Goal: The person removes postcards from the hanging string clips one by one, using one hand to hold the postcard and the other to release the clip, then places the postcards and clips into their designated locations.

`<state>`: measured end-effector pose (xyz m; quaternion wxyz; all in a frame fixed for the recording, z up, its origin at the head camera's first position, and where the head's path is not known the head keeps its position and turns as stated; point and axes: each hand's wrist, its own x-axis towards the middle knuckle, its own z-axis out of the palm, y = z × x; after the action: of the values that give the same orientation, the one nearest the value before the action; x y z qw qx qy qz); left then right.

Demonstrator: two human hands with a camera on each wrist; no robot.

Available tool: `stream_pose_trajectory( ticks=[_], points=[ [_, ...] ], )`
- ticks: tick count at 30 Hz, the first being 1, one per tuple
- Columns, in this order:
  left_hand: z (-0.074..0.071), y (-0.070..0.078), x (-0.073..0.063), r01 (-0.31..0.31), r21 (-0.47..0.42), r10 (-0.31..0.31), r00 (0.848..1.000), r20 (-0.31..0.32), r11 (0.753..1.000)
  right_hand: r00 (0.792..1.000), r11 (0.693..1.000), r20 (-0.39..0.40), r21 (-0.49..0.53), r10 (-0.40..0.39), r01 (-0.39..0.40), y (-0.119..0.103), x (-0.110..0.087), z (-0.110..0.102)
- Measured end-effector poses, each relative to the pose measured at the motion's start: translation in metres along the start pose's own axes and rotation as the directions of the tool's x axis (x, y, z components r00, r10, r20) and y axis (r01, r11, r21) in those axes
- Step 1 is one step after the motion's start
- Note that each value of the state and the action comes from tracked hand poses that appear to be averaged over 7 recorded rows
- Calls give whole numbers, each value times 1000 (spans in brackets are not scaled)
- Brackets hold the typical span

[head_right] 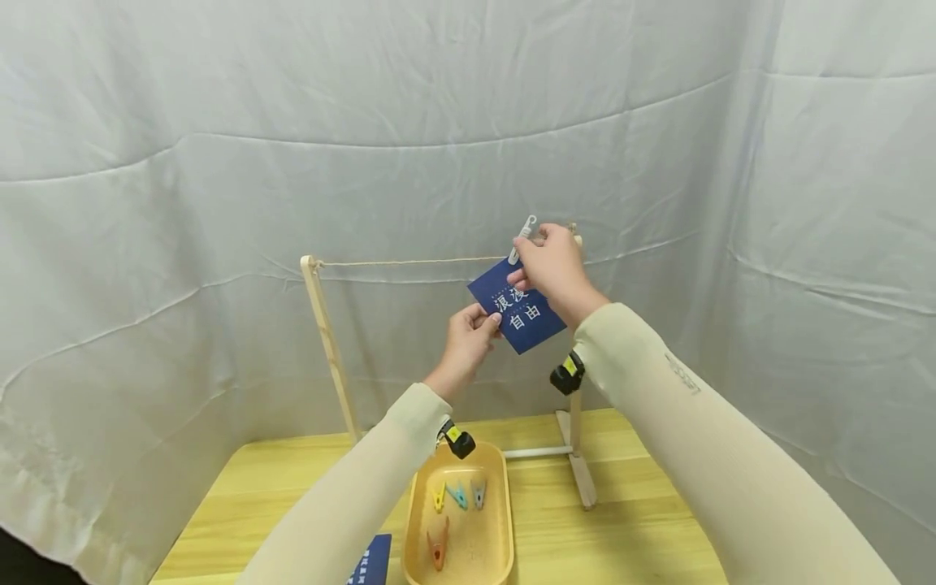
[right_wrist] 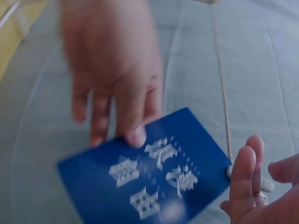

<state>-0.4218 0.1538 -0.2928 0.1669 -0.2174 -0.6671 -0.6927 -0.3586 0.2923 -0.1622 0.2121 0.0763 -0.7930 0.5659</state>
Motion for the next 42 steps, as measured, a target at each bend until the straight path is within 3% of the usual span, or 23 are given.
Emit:
stream_pose_trajectory(
  ticks=[3,6,11,18,24,27,31,36,42],
  points=[
    [0,2,-1,-6,-5,6,1000,8,1000,997,991,14,113,70,-71,-3,10,4],
    [-2,3,0,-11,-11,11,1000,0,1000,996,976,37,196,85,-91,-4,18,8],
    [-6,5,1,-15,-12,14,1000,-21,1000,997,976,36,208,65,-71,-2,23,12],
    [-12,6,2,-8,-4,8,1000,-20,1000,997,975,-61,218,-38,50,2,27,19],
    [-23,6,-5,3,-2,-3,1000,-24,1000,979,923,-143,336,-145,186,-2,29,23],
    [-37,4,-13,23,6,-23,1000,-17,1000,964,893,-179,373,-199,253,-5,30,24],
    [-62,-1,-28,58,22,-58,998,1,998,956,862,-202,421,-214,282,-6,23,24],
    [-107,-6,-56,124,106,-125,992,5,987,970,893,-148,383,-195,238,5,-5,26],
    [-160,-4,-91,175,170,-173,984,-27,970,990,958,-14,250,-143,142,32,-32,35]
  ],
)
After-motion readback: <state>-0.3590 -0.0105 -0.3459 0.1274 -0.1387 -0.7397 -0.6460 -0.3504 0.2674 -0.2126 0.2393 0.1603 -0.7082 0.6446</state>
